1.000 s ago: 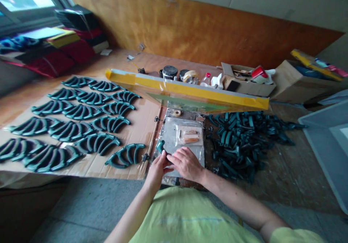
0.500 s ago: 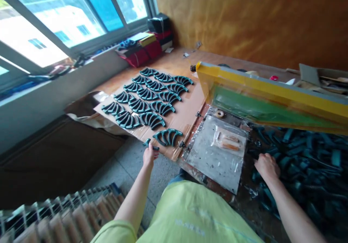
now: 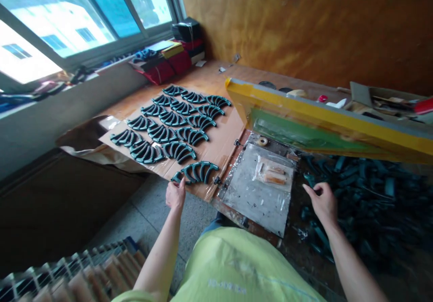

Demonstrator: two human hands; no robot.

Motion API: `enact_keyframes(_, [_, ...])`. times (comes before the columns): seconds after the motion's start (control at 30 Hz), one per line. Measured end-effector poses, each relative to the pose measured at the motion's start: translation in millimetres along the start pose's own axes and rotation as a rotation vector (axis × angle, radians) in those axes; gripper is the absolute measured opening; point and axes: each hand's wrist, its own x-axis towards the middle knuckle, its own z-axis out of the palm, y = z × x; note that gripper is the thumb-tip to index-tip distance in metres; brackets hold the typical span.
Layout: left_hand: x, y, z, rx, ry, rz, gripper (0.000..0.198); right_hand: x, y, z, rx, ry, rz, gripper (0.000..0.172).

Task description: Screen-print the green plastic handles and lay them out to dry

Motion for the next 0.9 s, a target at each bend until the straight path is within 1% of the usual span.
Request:
enact_keyframes(0.03, [-9,3,5.0,0.026,0.061,0.027,0.049,-4,-12,4,0.062,-0.008,-0.121,0.025])
enact_keyframes(0.07, [-18,7,11.4,0.059,0.104,0.084,0.052,-7,-25,9,0.106,-0.027,-0.236,0.023])
enact_keyframes(0.13, [-34,17,26.9,0.166,0.141,0.23,0.056,-8,-47,23,0.139,-0.067,-0.428,0.02])
enact_keyframes(0.2, [-43,28,43.1,0.323,0.151,0.326,0.06,-5,-63,37,0.12,-0.095,-0.576,0.02])
enact_keyframes(0.23, [-45,34,50.3,0.395,0.154,0.336,0.062,-3,-67,43,0.105,-0.108,-0.64,0.022])
enact_keyframes(0.33, [-43,49,64.0,0.494,0.14,0.276,0.069,4,-74,55,0.056,-0.146,-0.772,0.031])
enact_keyframes(0.4, [-39,57,66.1,0.503,0.119,0.233,0.066,6,-77,59,0.014,-0.142,-0.792,0.033])
enact_keyframes(0.47, [-36,63,63.7,0.503,0.104,0.218,0.06,5,-80,61,-0.043,-0.124,-0.78,0.034])
enact_keyframes(0.6, [-39,63,50.5,0.501,0.093,0.255,0.053,0,-89,63,-0.18,-0.112,-0.746,0.034])
enact_keyframes(0.7, [-45,55,34.9,0.485,0.09,0.308,0.052,-1,-92,64,-0.24,-0.107,-0.734,0.034])
enact_keyframes(0.77, [-47,50,23.4,0.468,0.109,0.358,0.048,-2,-91,66,-0.245,-0.093,-0.725,0.033])
enact_keyframes(0.83, [-44,49,13.5,0.455,0.144,0.416,0.044,-3,-87,71,-0.226,-0.063,-0.719,0.033])
enact_keyframes(0.9, [-33,55,7.7,0.442,0.178,0.492,0.041,-5,-82,77,-0.188,-0.014,-0.717,0.034])
